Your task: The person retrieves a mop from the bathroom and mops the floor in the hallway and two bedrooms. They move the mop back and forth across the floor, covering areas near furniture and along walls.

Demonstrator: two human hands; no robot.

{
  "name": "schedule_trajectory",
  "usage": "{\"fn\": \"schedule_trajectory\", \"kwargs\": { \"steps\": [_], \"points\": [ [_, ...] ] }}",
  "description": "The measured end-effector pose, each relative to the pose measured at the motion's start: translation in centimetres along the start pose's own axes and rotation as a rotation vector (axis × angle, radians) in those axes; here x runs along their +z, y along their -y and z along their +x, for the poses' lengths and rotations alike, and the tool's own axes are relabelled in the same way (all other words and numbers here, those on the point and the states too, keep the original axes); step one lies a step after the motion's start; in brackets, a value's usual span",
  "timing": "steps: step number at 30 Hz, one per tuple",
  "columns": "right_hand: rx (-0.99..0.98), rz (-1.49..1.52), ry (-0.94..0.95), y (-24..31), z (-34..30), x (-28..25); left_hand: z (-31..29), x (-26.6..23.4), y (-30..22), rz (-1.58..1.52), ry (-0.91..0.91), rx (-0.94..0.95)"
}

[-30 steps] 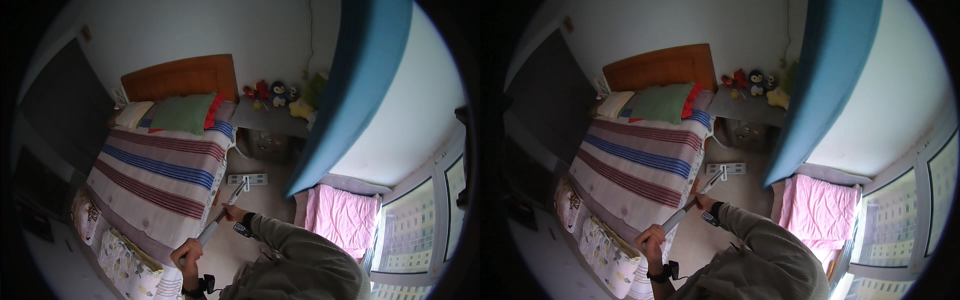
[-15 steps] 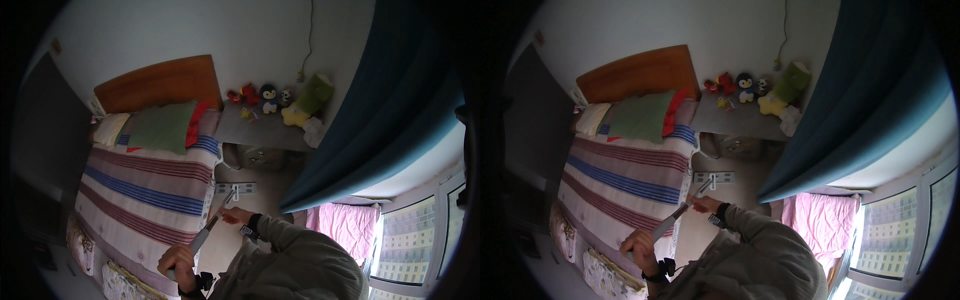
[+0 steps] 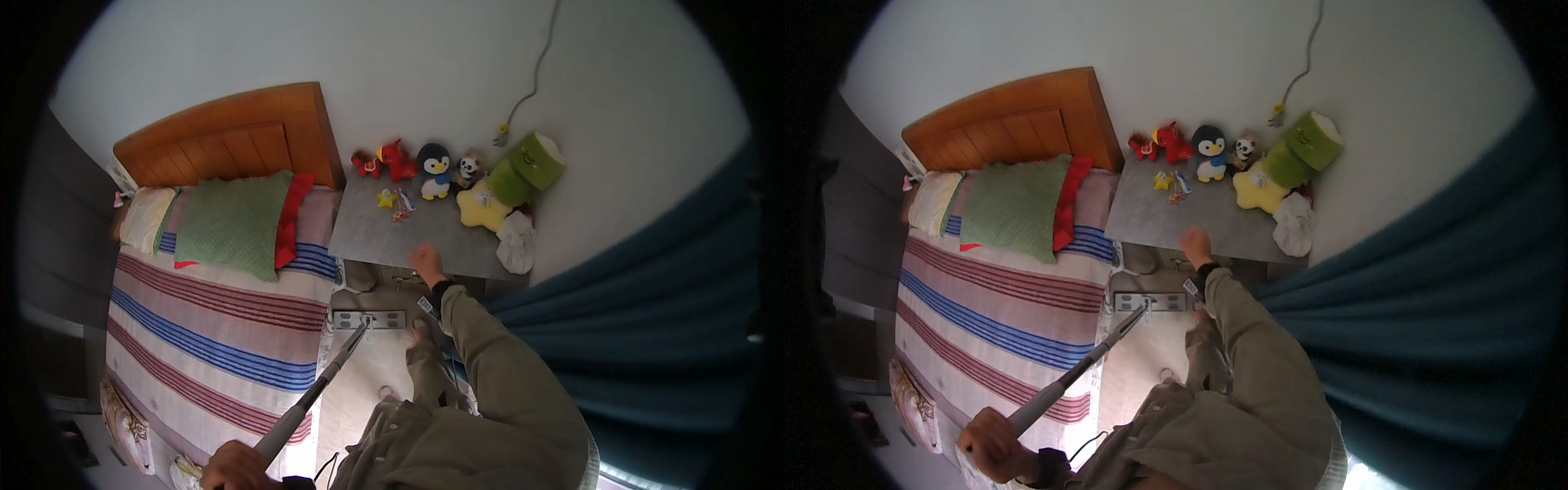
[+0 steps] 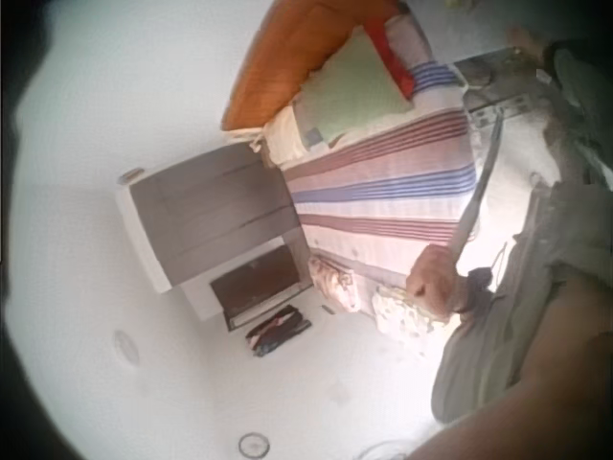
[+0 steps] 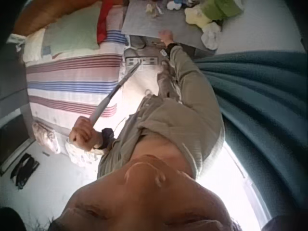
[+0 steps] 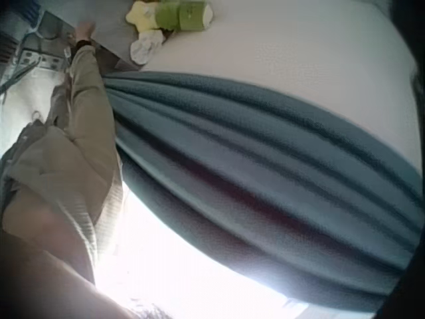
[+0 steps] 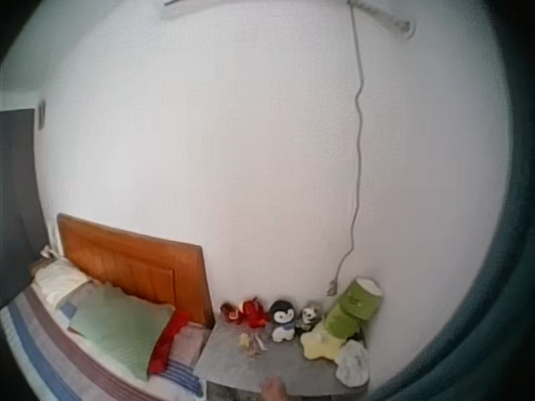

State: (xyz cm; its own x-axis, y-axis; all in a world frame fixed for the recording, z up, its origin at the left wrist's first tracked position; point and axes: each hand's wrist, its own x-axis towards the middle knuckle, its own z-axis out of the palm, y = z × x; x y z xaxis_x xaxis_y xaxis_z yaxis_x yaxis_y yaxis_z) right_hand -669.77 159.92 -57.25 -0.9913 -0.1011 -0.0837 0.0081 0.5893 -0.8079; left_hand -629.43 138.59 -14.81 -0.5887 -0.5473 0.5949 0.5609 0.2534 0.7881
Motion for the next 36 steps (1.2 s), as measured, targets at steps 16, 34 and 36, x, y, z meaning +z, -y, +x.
{"fn": "schedule_trajectory", "kwargs": {
  "steps": [16, 34, 36],
  "points": [
    [-0.201, -0.286, 0.003, -1.7, 19.3, 7.7, 11.8, 7.6, 4.7, -0.059, 0.027, -0.122],
    [0.434, 2.101, 0.312, 7.3, 12.2, -7.2, 11.9, 3.6, 5.0, -0.150, 0.065, -0.094],
    [0.404, 2.069, 0.327, 9.4, 9.9, -8.5, 11.1, 2.1, 4.5, -0.136, 0.088, -0.084]
  ]
}}
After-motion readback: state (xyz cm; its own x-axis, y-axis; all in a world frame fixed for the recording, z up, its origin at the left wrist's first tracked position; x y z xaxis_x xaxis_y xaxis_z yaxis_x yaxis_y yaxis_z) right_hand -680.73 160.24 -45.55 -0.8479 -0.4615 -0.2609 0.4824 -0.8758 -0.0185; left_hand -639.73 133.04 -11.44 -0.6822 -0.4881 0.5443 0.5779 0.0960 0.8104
